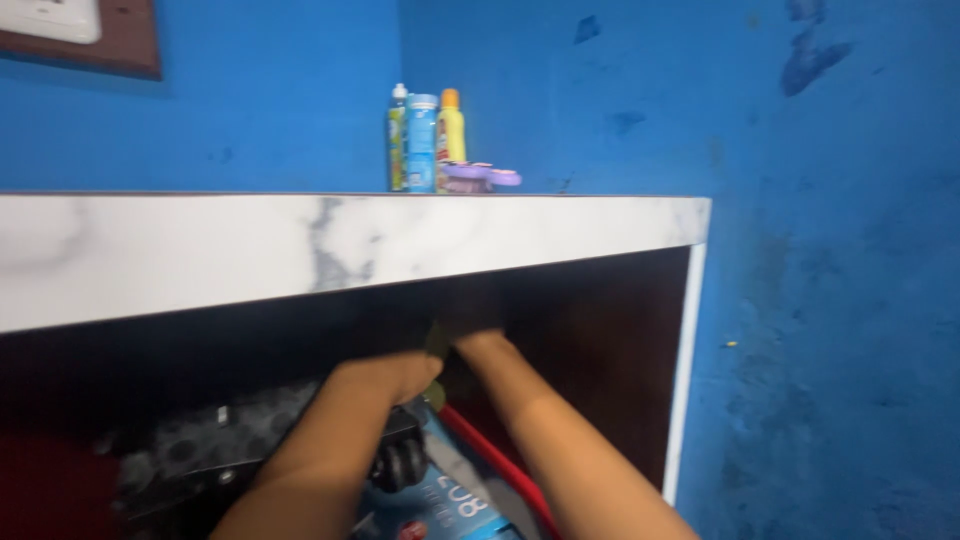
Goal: Organizing and tidying up various items such as books, a bag, hats, and stationery on a shelf and the floor.
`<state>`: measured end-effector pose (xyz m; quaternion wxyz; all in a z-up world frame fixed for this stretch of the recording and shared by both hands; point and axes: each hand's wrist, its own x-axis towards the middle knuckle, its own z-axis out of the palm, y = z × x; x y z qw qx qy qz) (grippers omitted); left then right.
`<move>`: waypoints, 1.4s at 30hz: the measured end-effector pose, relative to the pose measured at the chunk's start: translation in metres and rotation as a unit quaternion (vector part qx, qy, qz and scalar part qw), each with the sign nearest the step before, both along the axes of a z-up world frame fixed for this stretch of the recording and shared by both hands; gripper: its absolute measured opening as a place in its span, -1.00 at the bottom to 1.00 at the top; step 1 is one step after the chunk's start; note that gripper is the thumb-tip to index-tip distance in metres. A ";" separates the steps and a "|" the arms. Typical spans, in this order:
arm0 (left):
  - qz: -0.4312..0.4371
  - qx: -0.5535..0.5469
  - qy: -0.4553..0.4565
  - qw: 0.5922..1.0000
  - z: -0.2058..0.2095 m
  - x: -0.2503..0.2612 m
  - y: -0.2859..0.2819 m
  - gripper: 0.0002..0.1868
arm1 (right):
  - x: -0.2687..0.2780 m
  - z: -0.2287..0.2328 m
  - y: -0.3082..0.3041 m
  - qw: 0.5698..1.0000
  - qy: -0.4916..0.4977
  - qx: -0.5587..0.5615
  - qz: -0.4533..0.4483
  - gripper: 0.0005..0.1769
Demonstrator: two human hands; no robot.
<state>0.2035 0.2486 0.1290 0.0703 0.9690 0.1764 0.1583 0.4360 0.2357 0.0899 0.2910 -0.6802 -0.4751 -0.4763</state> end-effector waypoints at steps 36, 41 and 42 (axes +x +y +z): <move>-0.023 0.137 0.012 0.990 0.000 -0.137 -0.064 -0.15 | -0.155 -0.006 -0.111 0.905 0.396 -0.151 -0.019 -0.36; -0.029 0.104 0.010 0.994 -0.008 -0.182 -0.067 -0.15 | -0.208 0.008 -0.128 0.909 0.386 -0.158 -0.004 -0.38; -0.027 0.074 -0.017 0.997 -0.015 -0.186 -0.063 -0.15 | -0.221 0.009 -0.132 0.913 0.379 -0.151 0.015 -0.42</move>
